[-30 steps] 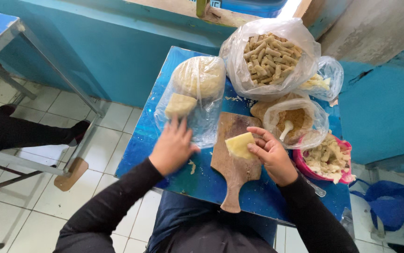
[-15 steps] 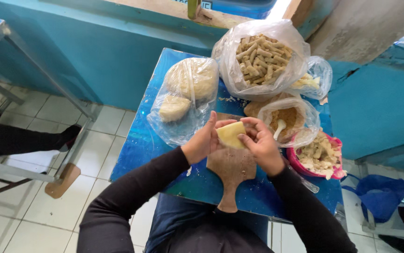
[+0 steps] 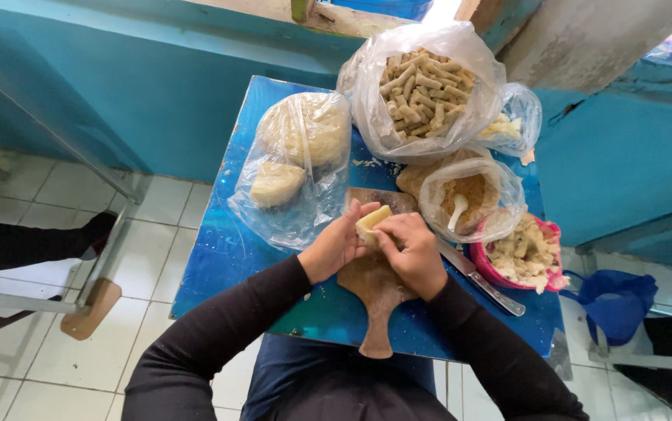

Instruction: The person sits at a table and spoons brown filling from a plastic bag onto flat dough wrappers on a wooden board, folds each wrapper over the filling by hand, and places the folded pieces into a pink bowl. They then take a new block of dough, cut it into slices with a knife, and arrange the slices on the board.

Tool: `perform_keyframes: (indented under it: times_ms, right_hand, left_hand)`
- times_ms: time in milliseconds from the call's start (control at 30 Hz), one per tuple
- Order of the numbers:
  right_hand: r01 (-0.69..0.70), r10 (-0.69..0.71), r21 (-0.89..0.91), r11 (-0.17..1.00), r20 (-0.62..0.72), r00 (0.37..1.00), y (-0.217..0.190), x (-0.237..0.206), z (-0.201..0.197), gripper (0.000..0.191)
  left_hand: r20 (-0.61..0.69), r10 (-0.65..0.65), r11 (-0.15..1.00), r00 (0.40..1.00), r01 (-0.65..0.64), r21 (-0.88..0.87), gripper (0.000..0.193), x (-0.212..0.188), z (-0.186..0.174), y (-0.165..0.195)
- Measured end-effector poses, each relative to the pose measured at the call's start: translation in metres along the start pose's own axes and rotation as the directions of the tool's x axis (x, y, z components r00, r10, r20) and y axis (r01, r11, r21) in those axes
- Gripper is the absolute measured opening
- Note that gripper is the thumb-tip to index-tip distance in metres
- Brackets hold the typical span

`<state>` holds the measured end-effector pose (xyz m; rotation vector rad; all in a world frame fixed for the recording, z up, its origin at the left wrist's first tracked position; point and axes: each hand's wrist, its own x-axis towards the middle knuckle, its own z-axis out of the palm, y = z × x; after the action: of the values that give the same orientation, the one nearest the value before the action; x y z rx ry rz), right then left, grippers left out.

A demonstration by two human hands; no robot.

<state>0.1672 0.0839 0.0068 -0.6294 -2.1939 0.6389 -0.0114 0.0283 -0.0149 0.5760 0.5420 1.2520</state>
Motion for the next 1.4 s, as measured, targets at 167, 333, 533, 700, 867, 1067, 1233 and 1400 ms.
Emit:
perform_keyframes:
  times_ms: [167,333,533,700,867,1067,1233,1400]
  right_hand:
    - [-0.123,0.113,0.181,0.976,0.069,0.991,0.009,0.000,-0.005,0.011]
    - [-0.364,0.342,0.414,0.834,0.131,0.931,0.023,-0.005,-0.002,0.014]
    - [-0.493,0.533,0.708,0.506,0.193,0.824,0.033,-0.004,0.002,0.020]
    - [-0.464,0.554,0.833,0.301,0.243,0.796,0.036,-0.004,-0.002,0.019]
    - [-0.352,0.593,0.914,0.200,0.173,0.786,0.037,-0.002,-0.010,0.016]
    - [-0.343,0.477,0.447,0.826,-0.230,0.848,0.021,-0.005,-0.012,0.013]
    - [0.069,-0.079,-0.202,0.977,-0.046,0.996,0.007,-0.004,-0.005,0.015]
    - [0.141,-0.108,-0.282,0.949,0.132,0.985,-0.003,-0.007,0.003,0.016]
  left_hand:
    - [-0.051,0.029,0.945,0.998,-0.011,0.327,0.065,0.001,-0.009,-0.007]
    - [0.000,0.098,0.947,0.995,-0.093,0.306,0.062,-0.001,-0.015,-0.016]
    - [-0.071,0.089,0.945,0.994,-0.062,0.323,0.057,-0.007,-0.016,-0.017]
    - [-0.133,0.098,0.930,0.986,-0.043,0.364,0.056,-0.009,-0.017,-0.017]
    - [-0.204,0.215,0.902,0.955,-0.114,0.417,0.057,-0.006,-0.023,-0.023]
    - [-0.324,0.563,0.820,0.760,-0.469,0.327,0.053,-0.001,-0.023,-0.022]
    - [-0.310,0.612,0.785,0.728,-0.512,0.349,0.053,-0.003,-0.023,-0.015]
    - [-0.272,0.583,0.804,0.766,-0.497,0.326,0.053,0.002,-0.024,-0.016]
